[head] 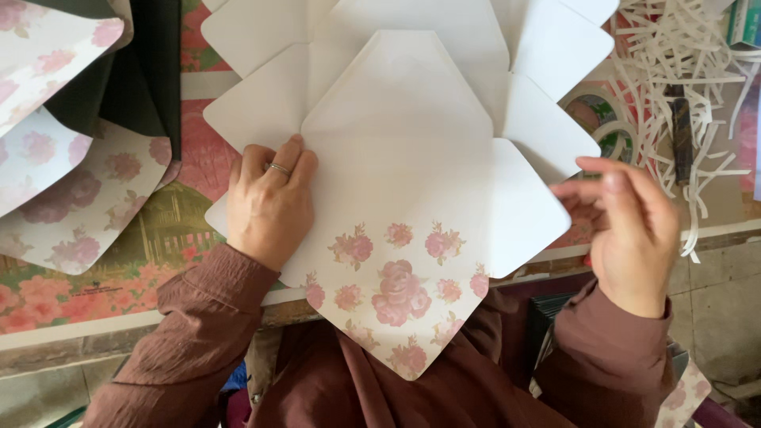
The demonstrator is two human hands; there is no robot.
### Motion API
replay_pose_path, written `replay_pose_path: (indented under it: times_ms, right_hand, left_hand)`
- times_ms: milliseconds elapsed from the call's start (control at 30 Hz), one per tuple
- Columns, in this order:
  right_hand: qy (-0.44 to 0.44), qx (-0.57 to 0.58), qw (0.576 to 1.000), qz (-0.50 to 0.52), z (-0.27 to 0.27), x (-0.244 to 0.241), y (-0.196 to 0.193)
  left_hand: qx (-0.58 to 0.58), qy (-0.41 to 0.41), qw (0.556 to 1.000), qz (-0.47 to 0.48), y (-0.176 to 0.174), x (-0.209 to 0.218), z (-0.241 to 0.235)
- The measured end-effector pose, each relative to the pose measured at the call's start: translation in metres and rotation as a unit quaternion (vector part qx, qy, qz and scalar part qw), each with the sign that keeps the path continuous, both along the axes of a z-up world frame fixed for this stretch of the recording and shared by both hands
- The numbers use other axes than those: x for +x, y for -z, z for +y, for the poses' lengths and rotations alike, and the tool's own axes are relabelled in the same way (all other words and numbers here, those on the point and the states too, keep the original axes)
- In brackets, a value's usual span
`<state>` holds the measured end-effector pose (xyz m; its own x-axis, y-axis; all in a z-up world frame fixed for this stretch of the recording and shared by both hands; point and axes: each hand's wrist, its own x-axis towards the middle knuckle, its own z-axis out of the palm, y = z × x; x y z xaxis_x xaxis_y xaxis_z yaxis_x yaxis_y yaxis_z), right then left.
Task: The person folds white paper sheets with a floral pattern over dark green cards, creating a layered paper craft. They repeatedly pick up a sheet, fold it around the card, and place the finished item on a stack.
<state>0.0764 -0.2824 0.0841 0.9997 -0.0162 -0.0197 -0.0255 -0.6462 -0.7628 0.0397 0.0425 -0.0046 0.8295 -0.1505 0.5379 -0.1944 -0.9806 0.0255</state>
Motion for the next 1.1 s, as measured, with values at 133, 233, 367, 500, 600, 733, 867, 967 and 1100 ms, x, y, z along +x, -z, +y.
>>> replay_pose_path:
  times_ms: [133,233,367,500,600,733,867,967,1100]
  right_hand:
    - [-0.177,-0.103,0.969,-0.139,0.017,-0.005,0.044]
    - [-0.231,-0.248,0.917,-0.209,0.033,-0.007,0.068]
    - [-0.203,-0.248,0.919,-0.232,0.04,-0.009,0.076]
    - [-0.198,-0.236,0.925,-0.224,0.039,-0.009,0.077]
    - [-0.201,-0.246,0.921,-0.225,0.04,-0.01,0.076]
    - [-0.207,-0.27,0.899,-0.277,0.044,-0.01,0.073]
    - [-0.219,-0.296,0.883,-0.291,0.042,-0.009,0.08]
    - [-0.224,-0.298,0.884,-0.281,0.041,-0.009,0.081]
    - [-0.242,-0.305,0.876,-0.283,0.041,0.001,0.067]
  left_hand:
    - [0.036,-0.034,0.999,-0.001,-0.006,-0.004,-0.004]
    - [0.031,-0.034,0.999,0.015,-0.008,-0.008,-0.003]
    - [-0.002,-0.016,0.998,0.059,-0.03,-0.017,0.013]
    - [-0.203,-0.03,0.964,0.167,-0.071,-0.029,0.028]
    - [-0.572,0.091,0.761,0.291,-0.088,-0.03,0.022]
    - [-0.172,0.094,0.956,0.218,-0.026,-0.04,0.008]
    - [0.039,-0.028,0.974,0.222,-0.016,-0.044,-0.01]
    - [0.021,-0.019,0.977,0.21,-0.018,-0.042,-0.017]
    - [-0.016,-0.006,0.98,0.2,-0.022,-0.037,-0.013]
